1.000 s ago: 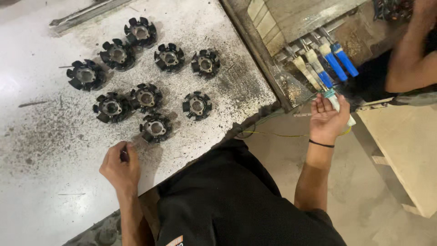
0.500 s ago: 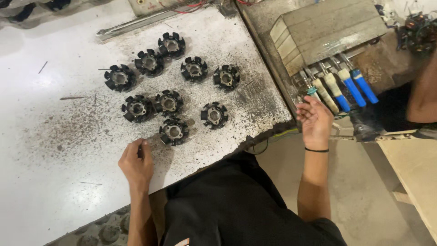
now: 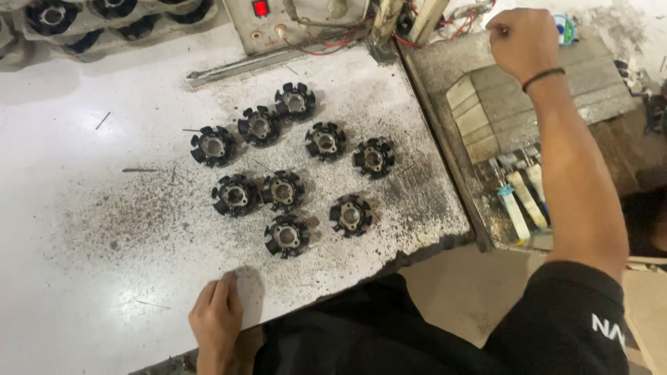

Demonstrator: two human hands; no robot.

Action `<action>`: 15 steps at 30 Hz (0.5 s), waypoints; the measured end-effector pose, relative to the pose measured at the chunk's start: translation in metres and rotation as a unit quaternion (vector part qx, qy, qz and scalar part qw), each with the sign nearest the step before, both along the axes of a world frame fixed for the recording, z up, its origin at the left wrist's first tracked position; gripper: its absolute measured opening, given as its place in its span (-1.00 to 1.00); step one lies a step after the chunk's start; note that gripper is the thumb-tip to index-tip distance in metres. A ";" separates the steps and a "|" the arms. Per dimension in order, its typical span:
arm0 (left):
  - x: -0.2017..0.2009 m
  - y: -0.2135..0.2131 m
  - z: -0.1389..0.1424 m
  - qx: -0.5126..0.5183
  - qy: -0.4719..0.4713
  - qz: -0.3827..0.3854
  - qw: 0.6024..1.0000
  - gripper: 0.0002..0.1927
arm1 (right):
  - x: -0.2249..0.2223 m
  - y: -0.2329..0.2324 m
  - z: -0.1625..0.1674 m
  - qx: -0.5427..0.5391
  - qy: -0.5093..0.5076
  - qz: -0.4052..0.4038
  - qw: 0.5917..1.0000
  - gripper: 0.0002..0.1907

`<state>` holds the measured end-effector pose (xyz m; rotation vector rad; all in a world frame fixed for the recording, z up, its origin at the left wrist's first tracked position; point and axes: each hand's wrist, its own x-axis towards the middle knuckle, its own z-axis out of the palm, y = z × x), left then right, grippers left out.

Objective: The person solders wires onto black plastic motor housings one at a time using a soldering iron, holding each part steady while working on it. The person then places finished housings into molded trays and tests parts on a bench machine with a digital display.

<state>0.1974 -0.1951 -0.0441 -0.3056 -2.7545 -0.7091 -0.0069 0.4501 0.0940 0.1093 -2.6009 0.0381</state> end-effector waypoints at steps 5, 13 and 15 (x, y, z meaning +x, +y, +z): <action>0.011 -0.012 -0.026 -0.037 0.038 0.049 0.997 -0.78 | -0.104 -0.010 -0.012 0.057 -0.197 -0.105 0.973 -0.63; 0.011 -0.032 -0.062 -0.040 -0.056 0.048 0.996 -0.71 | -0.161 -0.009 -0.018 0.081 -0.389 -0.177 0.901 -0.28; 0.011 -0.038 -0.075 -0.026 -0.098 0.051 0.994 -0.72 | -0.161 -0.003 -0.020 0.085 -0.437 -0.220 0.868 -0.25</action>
